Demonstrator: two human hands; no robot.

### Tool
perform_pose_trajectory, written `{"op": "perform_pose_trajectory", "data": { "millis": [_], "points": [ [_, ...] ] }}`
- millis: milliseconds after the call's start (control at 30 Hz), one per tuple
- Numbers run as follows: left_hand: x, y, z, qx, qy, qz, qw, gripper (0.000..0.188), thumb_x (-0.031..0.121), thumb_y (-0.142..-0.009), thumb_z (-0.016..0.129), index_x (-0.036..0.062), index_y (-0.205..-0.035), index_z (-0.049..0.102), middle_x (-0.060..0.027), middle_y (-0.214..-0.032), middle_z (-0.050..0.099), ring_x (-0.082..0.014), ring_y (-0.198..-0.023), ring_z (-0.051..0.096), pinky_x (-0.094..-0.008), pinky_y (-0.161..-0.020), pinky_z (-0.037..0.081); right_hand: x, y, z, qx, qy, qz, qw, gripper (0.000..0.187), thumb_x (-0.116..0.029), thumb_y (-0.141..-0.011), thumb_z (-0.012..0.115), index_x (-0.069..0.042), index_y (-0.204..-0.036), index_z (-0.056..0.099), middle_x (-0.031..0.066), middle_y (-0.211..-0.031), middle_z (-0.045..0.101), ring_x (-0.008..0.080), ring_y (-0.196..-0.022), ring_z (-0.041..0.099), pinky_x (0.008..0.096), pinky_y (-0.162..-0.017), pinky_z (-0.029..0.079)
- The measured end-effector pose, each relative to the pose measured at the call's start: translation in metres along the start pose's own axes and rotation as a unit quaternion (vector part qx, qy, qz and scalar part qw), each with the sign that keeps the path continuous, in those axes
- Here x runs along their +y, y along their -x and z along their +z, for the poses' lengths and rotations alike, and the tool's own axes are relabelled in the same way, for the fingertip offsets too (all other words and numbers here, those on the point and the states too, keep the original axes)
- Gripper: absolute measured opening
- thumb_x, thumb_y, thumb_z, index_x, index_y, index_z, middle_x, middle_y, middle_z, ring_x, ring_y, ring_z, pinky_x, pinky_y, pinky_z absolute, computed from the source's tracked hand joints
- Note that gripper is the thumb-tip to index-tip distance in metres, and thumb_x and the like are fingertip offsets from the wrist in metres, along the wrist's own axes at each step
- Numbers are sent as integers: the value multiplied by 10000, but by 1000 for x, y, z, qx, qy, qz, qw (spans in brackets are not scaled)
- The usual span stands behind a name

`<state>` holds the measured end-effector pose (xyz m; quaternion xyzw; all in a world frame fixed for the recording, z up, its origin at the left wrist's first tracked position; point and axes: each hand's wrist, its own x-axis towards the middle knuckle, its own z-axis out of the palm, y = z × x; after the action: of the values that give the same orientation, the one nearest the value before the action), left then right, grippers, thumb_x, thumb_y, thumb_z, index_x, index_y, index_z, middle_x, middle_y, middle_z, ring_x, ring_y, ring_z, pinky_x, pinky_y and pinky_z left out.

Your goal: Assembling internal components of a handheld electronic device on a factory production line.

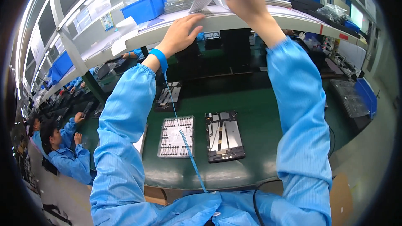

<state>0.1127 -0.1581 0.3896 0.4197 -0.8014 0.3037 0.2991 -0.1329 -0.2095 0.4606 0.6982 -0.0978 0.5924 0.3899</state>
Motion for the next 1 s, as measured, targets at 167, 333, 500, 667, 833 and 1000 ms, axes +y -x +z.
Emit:
{"op": "perform_pose_trajectory", "data": {
  "millis": [167,333,500,667,833,1000],
  "points": [
    [65,51,-14,208,126,-19,970,220,72,-920,595,45,-1135,631,-148,-1299,614,-363,-1220,562,-430,-1035,423,-75,132,-163,-49,-56,-65,995,285,18,-782,711,-9,-1066,715,183,-958,734,278,-793,730,333,-618,580],
    [210,163,23,-26,299,-28,953,215,29,-790,682,68,-1001,662,-95,-1021,660,-284,-1040,627,-407,-920,480,-169,335,-238,-386,-88,48,917,238,-112,-813,673,-157,-1045,699,55,-972,706,211,-878,691,317,-608,491],
    [326,221,94,-185,313,0,932,323,160,-861,691,66,-1164,632,-127,-1225,622,-328,-1192,574,-460,-1057,425,-182,364,-273,-461,-178,244,835,245,-208,-808,738,-160,-1045,698,104,-829,595,325,-790,616,436,-674,496],
    [367,234,125,-175,210,-90,958,439,271,-863,732,58,-1232,626,-96,-1285,634,-286,-1283,538,-482,-1142,347,-164,378,-283,-445,-269,317,793,421,-264,-801,792,-156,-1189,669,50,-1242,679,301,-1103,618,426,-929,489],
    [399,243,119,-221,229,-133,939,452,287,-844,754,58,-1218,643,-78,-1256,648,-281,-1251,561,-482,-1133,364,-163,397,-307,-468,-287,308,778,399,-257,-798,795,-145,-1159,668,16,-1299,663,284,-1185,593,408,-995,459],
    [439,265,95,-212,261,-198,921,476,296,-831,752,84,-1238,625,-69,-1249,632,-281,-1255,545,-477,-1115,386,-195,384,-361,-473,-325,302,761,425,-209,-731,828,-133,-1117,667,11,-1326,651,263,-1217,587,420,-1016,453]
  ]
}}
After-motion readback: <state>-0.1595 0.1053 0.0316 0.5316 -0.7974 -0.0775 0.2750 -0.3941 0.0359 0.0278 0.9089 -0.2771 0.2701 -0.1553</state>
